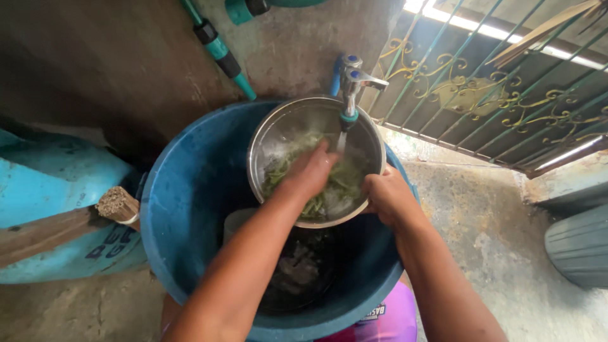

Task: The person carries a bowl of cut green beans to an outdoor faucet, washes the beans by hand under running water, and drains the water by tilting the bowl.

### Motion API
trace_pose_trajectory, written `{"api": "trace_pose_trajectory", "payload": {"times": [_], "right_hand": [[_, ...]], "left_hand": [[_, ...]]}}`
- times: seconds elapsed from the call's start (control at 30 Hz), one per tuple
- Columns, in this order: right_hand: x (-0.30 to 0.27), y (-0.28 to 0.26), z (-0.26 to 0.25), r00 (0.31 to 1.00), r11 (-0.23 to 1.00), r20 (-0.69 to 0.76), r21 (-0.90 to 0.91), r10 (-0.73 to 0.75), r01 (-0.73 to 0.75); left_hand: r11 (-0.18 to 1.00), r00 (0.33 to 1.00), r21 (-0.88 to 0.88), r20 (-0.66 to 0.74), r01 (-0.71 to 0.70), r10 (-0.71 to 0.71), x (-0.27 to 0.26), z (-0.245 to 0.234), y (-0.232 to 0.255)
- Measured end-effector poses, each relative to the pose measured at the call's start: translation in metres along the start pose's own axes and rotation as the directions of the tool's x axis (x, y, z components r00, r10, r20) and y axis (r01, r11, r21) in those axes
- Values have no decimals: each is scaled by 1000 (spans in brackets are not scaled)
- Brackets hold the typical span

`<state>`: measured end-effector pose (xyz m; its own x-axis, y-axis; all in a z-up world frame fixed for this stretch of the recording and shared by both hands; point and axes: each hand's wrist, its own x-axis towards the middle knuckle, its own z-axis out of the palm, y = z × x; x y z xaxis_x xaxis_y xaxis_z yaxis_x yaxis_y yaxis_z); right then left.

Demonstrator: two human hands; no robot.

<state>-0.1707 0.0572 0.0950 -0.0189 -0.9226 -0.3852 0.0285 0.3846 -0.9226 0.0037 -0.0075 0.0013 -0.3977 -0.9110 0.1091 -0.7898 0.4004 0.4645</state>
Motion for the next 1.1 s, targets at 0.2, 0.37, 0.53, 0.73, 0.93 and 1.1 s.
{"api": "trace_pose_trajectory", "payload": {"times": [0.2, 0.37, 0.53, 0.73, 0.93, 1.1], "right_hand": [[-4, -6, 2, 999, 999, 8, 27, 31, -31], [2, 3, -3, 999, 998, 9, 47, 39, -39], [3, 7, -6, 1000, 1000, 11, 13, 9, -10], [-7, 2, -1, 1000, 998, 18, -64, -6, 7], [-2, 6, -1, 999, 998, 29, -62, -25, 26], [-5, 5, -5, 991, 997, 111, 23, -78, 76]], "left_hand": [[913, 972, -364, -73, 184, -225, 6, -57, 10], [958, 957, -123, 166, 261, -239, -15, -109, 26], [972, 906, 153, 361, 176, -221, -34, -105, 40], [978, 901, 193, 404, 84, -158, -19, -35, 22], [983, 976, 64, 128, 170, -177, -4, -21, 3], [986, 990, -131, 109, 101, -87, -4, -59, 9]]}}
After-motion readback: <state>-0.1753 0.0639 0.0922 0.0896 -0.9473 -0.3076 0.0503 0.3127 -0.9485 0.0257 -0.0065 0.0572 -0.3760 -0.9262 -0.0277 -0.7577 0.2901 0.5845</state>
